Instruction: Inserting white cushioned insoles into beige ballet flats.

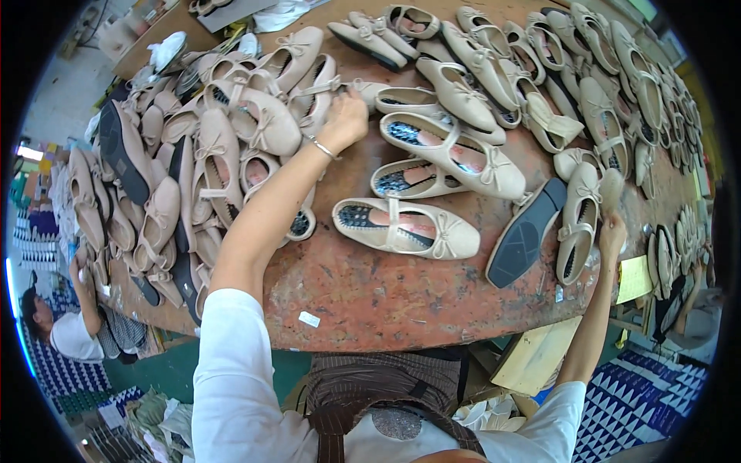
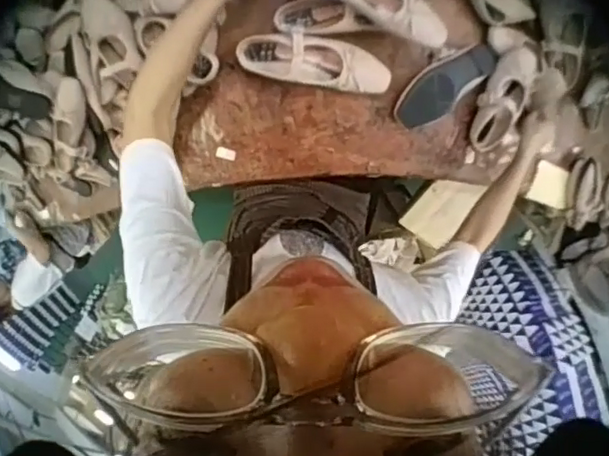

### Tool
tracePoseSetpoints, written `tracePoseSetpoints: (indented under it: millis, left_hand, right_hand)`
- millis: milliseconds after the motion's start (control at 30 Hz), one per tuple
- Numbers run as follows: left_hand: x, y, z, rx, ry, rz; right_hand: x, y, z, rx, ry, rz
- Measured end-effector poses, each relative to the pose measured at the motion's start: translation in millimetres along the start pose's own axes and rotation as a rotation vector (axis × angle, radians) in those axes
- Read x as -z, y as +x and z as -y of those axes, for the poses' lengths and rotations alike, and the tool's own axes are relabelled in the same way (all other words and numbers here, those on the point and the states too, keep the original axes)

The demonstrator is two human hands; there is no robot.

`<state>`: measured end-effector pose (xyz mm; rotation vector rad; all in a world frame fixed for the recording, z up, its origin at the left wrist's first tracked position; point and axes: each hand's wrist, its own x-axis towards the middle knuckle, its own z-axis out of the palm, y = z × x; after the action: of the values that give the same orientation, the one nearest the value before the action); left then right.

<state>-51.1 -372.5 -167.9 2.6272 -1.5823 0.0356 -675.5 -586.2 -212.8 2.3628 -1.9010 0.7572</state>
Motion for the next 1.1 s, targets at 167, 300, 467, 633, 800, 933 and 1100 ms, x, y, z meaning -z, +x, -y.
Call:
tracePoseSetpoints:
  millis: [167,300,467,633,800,933,1100]
  left_hand:
    - [27,15,39,-0.099,-0.126,-0.089]
    - [70,36,105,0.131,-0.834,-0.001]
    - [194,-16,92,-0.172,-2.010,-0.267]
    - [287,-182,45,-0.453,-1.415,-0.432]
    - [174,-305,-52,-0.371,-0.532,-0.051]
    - [69,-369,-66,-0.315,-0.343,0.221]
    - [58,-418,-31,-0.024,-0.406,-0.346]
  right_hand:
    - [122,-25,42,-0.292,1.134,-0.136]
    - [181,-66,123,-0.452,1.410,0.120]
    - [194,-143,156,-0.419,1.501,0.379]
    - [174,-190,214,-0.549,1.808,0.667]
    - [159,-231,268,-0.474,1.714,0.802]
    - [168,-256,288,-0.308,1.085,0.709]
    - [162,-290,327,0.583,0.490,0.403]
